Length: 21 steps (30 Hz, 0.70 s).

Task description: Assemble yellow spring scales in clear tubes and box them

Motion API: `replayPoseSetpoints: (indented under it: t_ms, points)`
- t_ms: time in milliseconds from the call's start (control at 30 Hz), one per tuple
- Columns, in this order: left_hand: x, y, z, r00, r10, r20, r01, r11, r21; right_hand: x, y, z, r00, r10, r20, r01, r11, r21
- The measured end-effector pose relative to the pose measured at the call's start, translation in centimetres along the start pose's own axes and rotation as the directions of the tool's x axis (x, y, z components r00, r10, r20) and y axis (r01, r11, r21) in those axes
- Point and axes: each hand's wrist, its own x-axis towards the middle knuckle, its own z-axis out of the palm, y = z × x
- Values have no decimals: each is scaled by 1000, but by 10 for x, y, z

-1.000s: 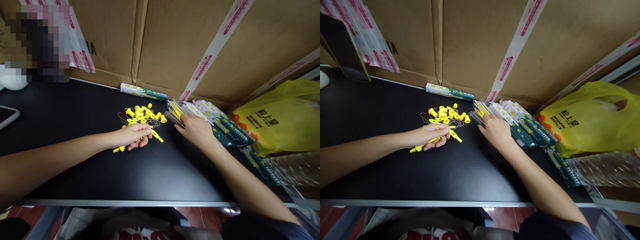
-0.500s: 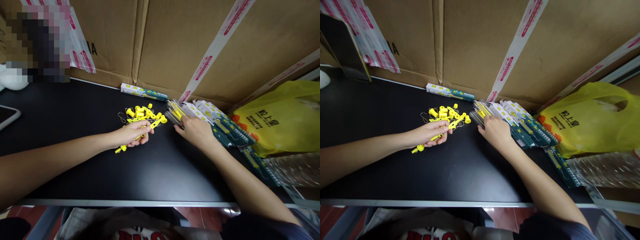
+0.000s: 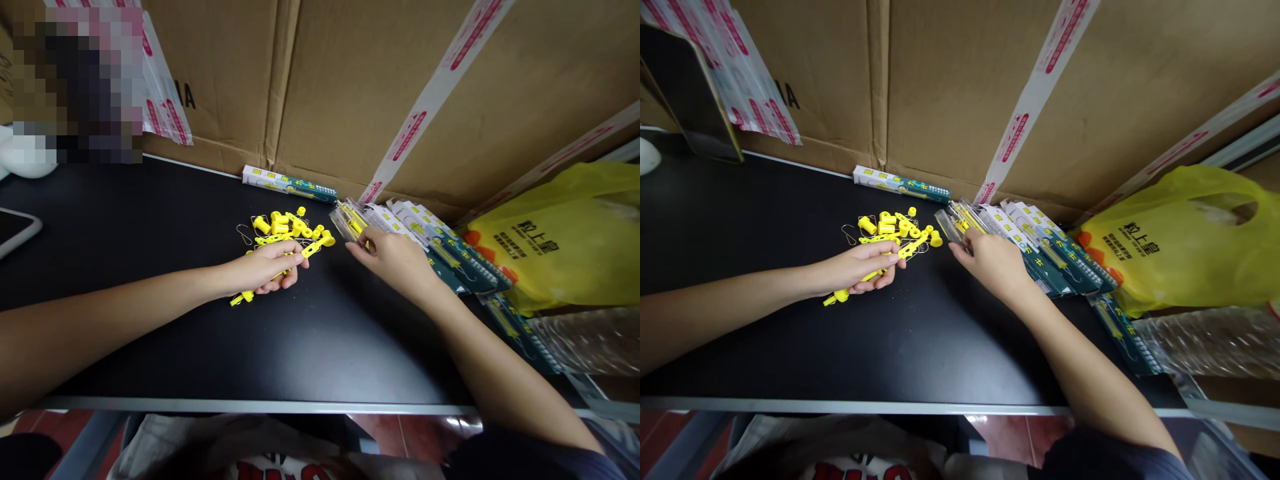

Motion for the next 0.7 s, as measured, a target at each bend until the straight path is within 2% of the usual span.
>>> replayPoseSetpoints:
  t_ms: [133, 300, 400, 467, 567, 633, 700]
  points:
    - [0, -2, 0, 1000, 18, -1, -18, 1000, 11, -4, -7, -4, 994, -66, -89, 86, 966, 244]
    - [0, -3, 0, 1000, 23, 7, -23, 1000, 16, -5, -9, -2, 987, -73, -143, 120, 926, 358]
    - [0, -2, 0, 1000, 17, 6, -17, 1000, 11, -5, -7, 0, 980, -69, -185, 155, 849, 506]
    - [0, -1, 1, 1000, 14, 3, -14, 1000, 11, -4, -6, 2, 977, -7, -215, 154, 722, 674]
    - [0, -1, 1, 1000, 12, 6, -12, 1000, 9, -3, -7, 4, 975, 127, -185, 110, 446, 888]
    - [0, -1, 0, 1000, 9, 11, -9, 1000, 5, -1, -8, 5, 973, 171, -156, 103, 283, 953]
    - [0, -1, 0, 1000, 8, 13, -9, 1000, 8, 0, -10, 6, 972, 190, -139, 107, 168, 980]
